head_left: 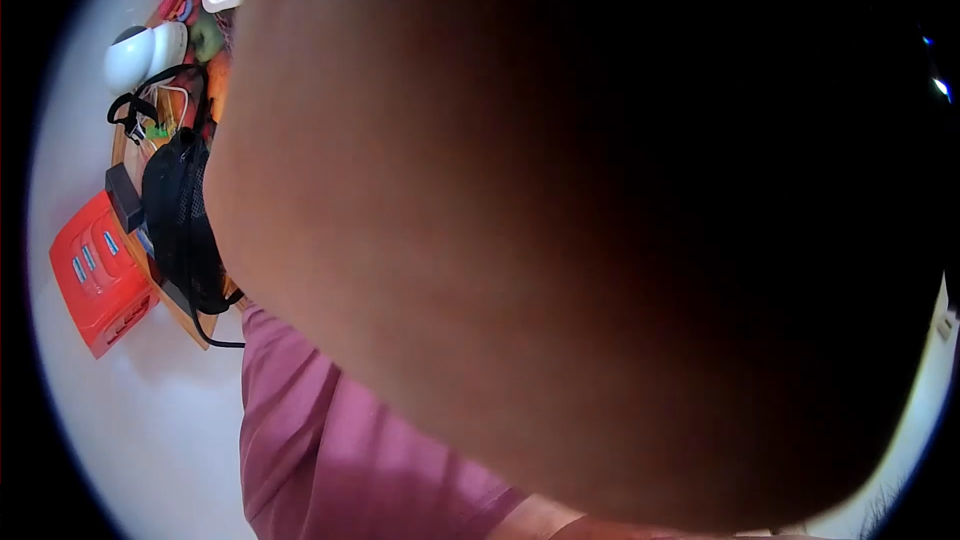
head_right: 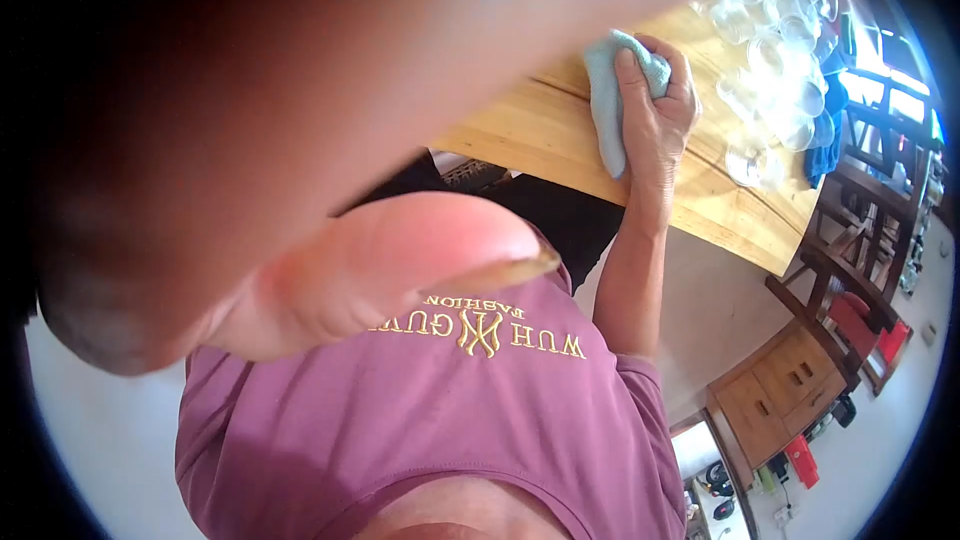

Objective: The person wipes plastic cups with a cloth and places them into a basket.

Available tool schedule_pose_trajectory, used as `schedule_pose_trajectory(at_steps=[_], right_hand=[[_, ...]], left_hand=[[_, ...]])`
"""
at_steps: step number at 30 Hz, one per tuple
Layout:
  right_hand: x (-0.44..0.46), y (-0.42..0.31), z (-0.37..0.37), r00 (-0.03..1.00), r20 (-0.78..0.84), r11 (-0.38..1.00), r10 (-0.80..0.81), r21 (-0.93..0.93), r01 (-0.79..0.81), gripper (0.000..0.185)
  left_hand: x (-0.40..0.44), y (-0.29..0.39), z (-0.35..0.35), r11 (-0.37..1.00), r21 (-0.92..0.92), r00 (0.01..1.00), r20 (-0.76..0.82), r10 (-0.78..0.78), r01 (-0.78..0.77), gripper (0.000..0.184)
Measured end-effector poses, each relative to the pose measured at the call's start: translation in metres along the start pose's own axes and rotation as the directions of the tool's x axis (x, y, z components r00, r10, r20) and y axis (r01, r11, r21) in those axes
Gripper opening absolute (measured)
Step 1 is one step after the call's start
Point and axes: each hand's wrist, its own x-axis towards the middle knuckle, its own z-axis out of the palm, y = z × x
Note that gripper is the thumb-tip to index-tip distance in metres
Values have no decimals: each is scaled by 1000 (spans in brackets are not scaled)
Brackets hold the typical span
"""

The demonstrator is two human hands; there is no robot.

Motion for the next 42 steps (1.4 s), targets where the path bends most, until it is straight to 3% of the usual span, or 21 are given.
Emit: schedule_pose_trajectory(at_steps=[8, 13, 25, 42], right_hand=[[-5, -11, 5, 988, -36, 988, 153, 16, -152, 24], [-1, -5, 1, 997, 8, 997, 79, 10, -79, 25], [-1, -1, 0, 997, 26, 997, 77, 0, -77, 26], [-1, 3, -1, 996, 38, 997, 82, 4, -82, 26]], left_hand=[[-1, 3, 1, 1000, 3, 999, -46, -23, 23, 37], [-8, 3, 4, 999, 2, 994, -100, -53, 54, 37], [-32, 8, 9, 989, -4, 954, -263, -146, 150, 37], [-26, 10, 3, 989, 15, 935, -328, -133, 146, 38]])
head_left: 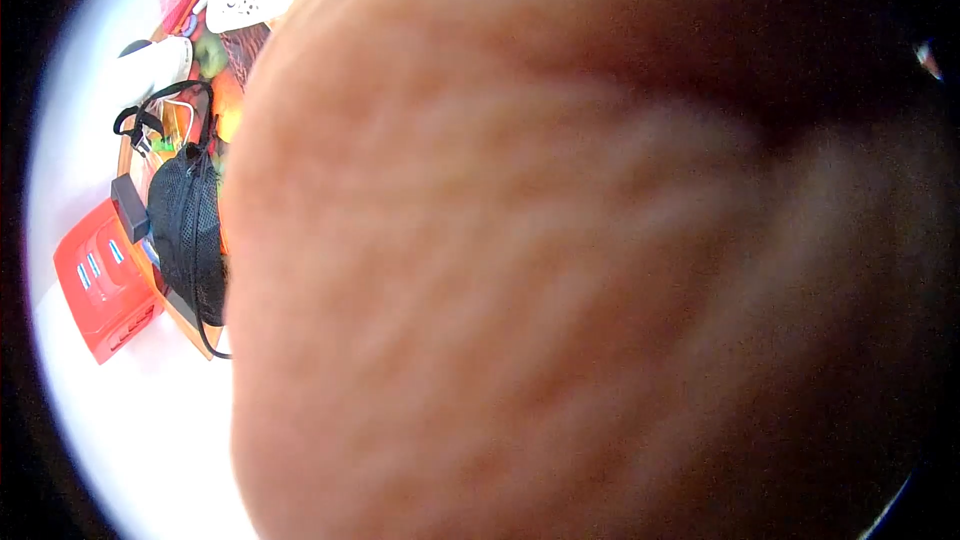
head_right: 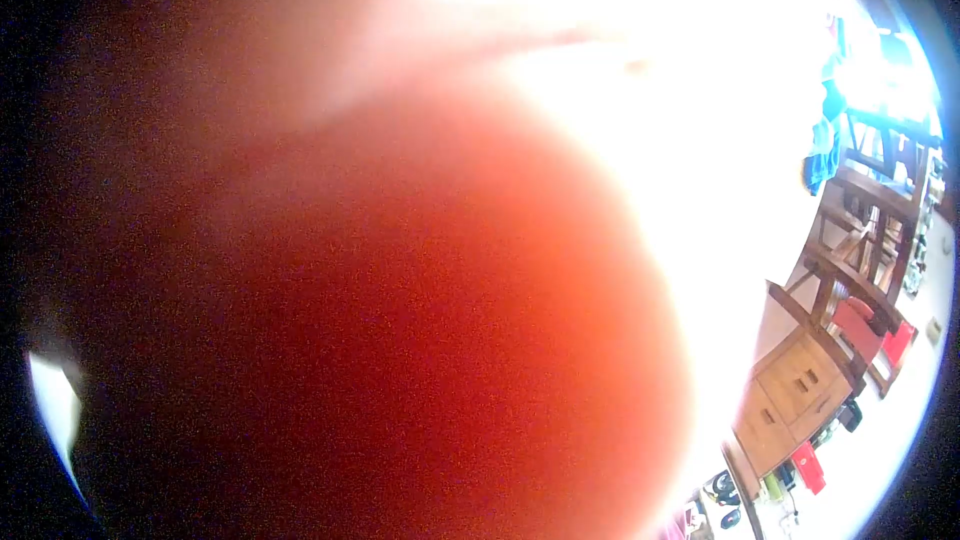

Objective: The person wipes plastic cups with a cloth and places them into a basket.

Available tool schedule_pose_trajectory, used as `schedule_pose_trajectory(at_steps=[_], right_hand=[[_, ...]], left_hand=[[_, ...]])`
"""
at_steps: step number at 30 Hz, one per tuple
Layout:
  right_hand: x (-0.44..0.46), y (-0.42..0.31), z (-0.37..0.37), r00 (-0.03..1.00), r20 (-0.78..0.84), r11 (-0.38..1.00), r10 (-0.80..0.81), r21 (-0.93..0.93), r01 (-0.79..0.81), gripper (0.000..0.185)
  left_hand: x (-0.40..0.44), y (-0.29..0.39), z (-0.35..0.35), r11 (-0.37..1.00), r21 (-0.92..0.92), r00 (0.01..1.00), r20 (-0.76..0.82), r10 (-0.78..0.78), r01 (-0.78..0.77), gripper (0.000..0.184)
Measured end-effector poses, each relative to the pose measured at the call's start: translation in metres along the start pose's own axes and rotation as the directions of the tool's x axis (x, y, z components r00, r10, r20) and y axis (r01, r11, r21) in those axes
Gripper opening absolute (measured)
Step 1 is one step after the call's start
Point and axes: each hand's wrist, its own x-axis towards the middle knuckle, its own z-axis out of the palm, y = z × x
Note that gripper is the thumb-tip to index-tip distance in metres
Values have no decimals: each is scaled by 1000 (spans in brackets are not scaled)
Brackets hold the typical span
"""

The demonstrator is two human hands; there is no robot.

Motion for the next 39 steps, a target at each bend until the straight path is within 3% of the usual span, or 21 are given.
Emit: schedule_pose_trajectory(at_steps=[39], right_hand=[[1, 2, 0, 999, 10, 998, 48, 28, -48, 28]], left_hand=[[17, -9, -12, 992, 95, 995, -49, 88, -83, 38]])
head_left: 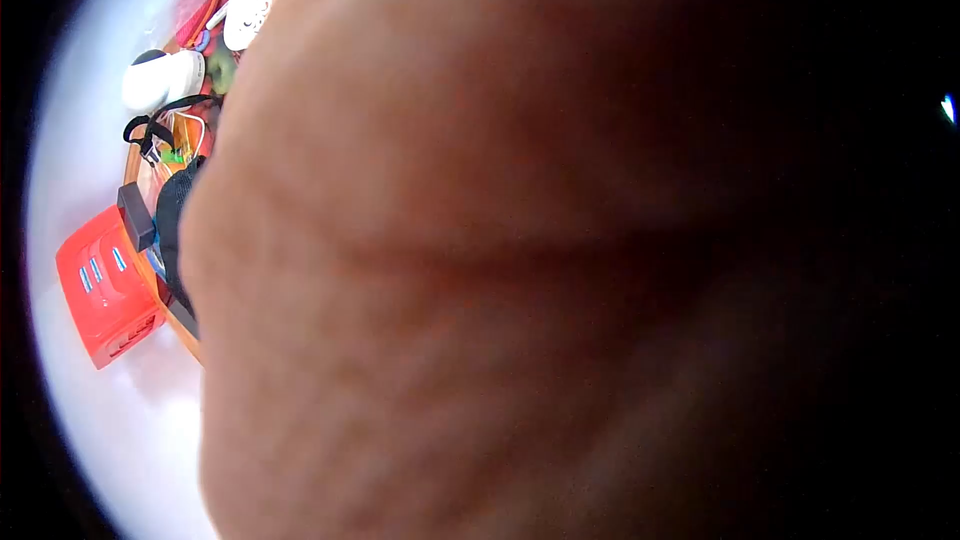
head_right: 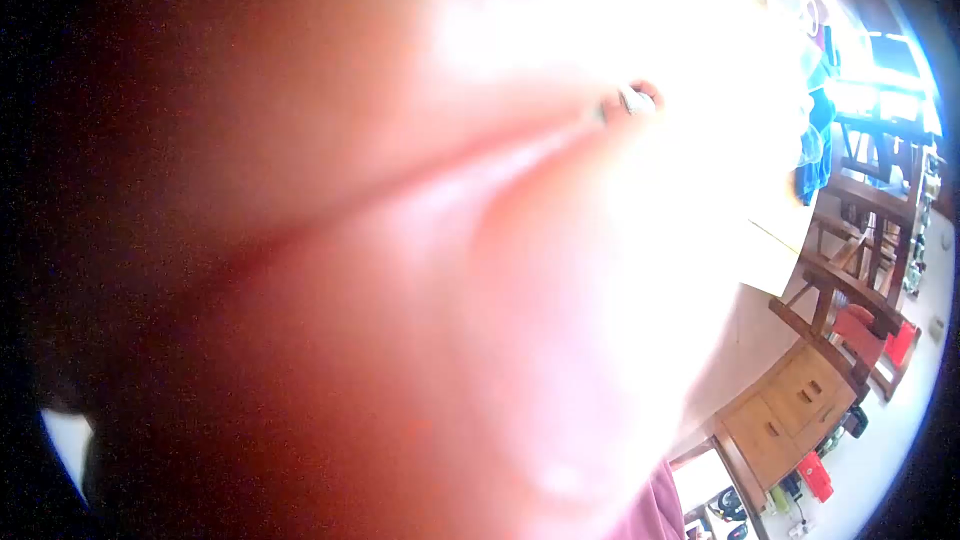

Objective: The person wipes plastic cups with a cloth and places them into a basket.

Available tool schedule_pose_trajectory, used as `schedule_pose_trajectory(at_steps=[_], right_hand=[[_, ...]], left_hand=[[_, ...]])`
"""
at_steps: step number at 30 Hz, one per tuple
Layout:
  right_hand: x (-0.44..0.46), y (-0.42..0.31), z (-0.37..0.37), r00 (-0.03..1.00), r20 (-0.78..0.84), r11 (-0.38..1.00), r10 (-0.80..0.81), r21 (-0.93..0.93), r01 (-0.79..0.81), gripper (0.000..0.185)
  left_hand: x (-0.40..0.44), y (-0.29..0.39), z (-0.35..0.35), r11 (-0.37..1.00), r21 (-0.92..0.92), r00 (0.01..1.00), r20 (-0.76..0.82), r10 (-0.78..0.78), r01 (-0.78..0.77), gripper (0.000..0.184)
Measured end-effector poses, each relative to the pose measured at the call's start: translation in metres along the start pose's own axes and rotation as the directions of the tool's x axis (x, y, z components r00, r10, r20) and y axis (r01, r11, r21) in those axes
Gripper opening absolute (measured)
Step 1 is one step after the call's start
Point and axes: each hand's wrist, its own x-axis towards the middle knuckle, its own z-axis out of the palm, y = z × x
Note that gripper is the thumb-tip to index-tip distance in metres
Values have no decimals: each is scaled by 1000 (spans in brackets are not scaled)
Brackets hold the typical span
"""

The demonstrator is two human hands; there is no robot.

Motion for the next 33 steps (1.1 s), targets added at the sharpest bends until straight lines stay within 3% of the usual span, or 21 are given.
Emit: schedule_pose_trajectory(at_steps=[9, 10, 12, 13, 15, 18, 23, 25, 28, 33], right_hand=[[-2, -4, 0, 998, -4, 998, 64, -2, -64, 28], [-2, -3, 0, 1000, -7, 1000, 17, 0, -17, 28], [2, 8, -3, 996, -23, 997, -83, -11, 83, 27], [-1, 3, -1, 999, -26, 996, -27, 82, 29, 27], [0, -4, -3, 996, -16, 995, -93, -39, 93, 28], [4, 5, -5, 995, -31, 993, -92, -74, 89, 30], [4, 2, -7, 992, -11, 988, -126, -86, 125, 30], [4, 1, -7, 988, 5, 983, -154, -103, 154, 30], [4, 2, -8, 985, 10, 981, -171, -88, 171, 29], [5, 3, -8, 982, 25, 980, -187, -58, 188, 28]], left_hand=[[24, -24, 0, 998, 51, 996, -68, 50, -46, 39], [27, -30, 2, 997, 59, 996, -78, 46, -42, 39], [26, -54, 19, 997, 67, 997, -77, -24, 29, 39], [22, -64, 31, 996, 62, 995, -70, -67, 71, 39], [11, -84, 60, 971, 44, 972, 20, -235, 234, 37], [4, -104, 85, 947, -13, 946, 61, -320, 321, 35], [7, -134, 113, 925, 40, 926, -31, -377, 378, 40], [12, -139, 120, 862, 43, 862, -47, -504, 506, 44], [19, -143, 130, 825, -41, 824, -52, -565, 563, 47], [40, -131, 134, 843, -204, 858, -26, -513, 497, 45]])
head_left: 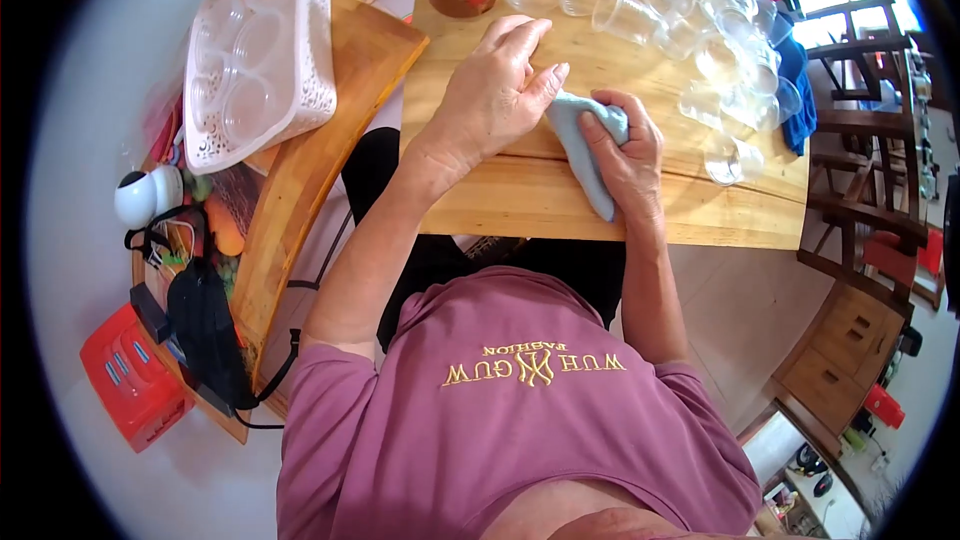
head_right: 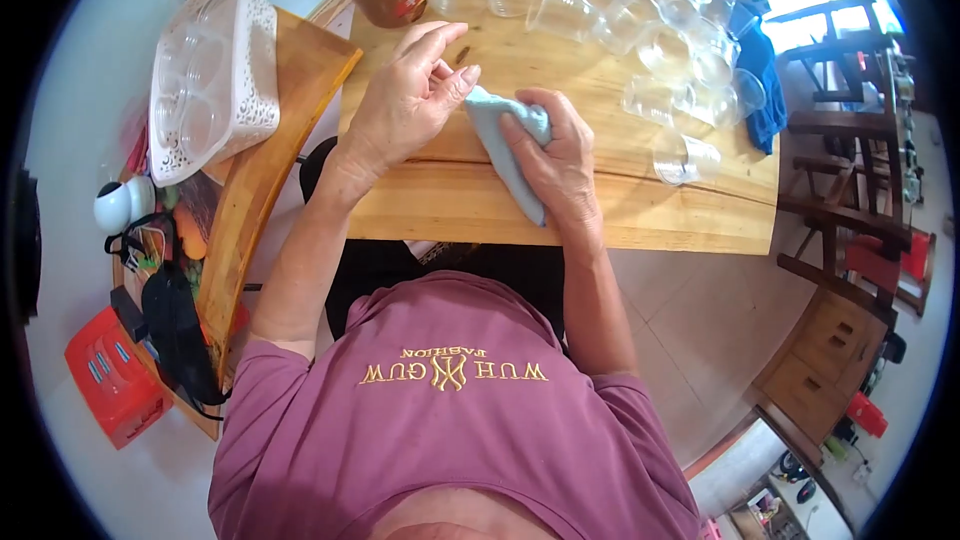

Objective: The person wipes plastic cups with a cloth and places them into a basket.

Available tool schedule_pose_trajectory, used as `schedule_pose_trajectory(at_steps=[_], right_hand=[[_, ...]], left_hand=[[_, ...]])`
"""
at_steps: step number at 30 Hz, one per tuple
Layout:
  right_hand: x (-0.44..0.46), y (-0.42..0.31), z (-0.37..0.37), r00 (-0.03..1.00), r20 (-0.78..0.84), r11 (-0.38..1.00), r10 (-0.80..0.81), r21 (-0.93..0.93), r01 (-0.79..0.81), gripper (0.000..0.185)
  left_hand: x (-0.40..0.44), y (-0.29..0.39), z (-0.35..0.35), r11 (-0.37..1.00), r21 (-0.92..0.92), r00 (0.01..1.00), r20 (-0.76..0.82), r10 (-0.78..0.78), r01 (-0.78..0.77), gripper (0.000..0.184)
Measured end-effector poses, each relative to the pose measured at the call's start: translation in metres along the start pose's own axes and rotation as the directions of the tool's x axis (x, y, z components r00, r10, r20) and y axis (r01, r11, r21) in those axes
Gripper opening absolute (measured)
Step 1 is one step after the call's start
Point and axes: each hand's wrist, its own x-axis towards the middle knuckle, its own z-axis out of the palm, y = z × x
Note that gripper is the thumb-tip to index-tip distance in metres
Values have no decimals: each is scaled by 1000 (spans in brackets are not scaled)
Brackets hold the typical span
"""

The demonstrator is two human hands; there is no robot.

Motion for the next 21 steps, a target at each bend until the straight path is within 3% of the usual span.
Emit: schedule_pose_trajectory(at_steps=[2, 4, 11, 13, 21], right_hand=[[0, 0, 0, 1000, -8, 1000, -6, -18, 5, 28], [1, 1, 0, 999, -9, 999, -39, -6, 39, 27], [0, -1, -1, 999, 37, 998, -9, 62, 7, 28], [0, -1, -2, 999, 42, 998, -19, 59, 17, 27], [0, 0, 0, 1000, 19, 998, 0, 55, -1, 26]], left_hand=[[4, 5, 5, 999, -45, 1000, 16, 6, -6, 43], [6, 5, 12, 986, 90, 990, 47, 133, -137, 43], [24, 16, 37, 976, 83, 979, 55, 197, -201, 39], [35, 9, 47, 994, 34, 992, 75, 99, -102, 40], [57, 4, 66, 990, -139, 988, 154, -1, 22, 41]])
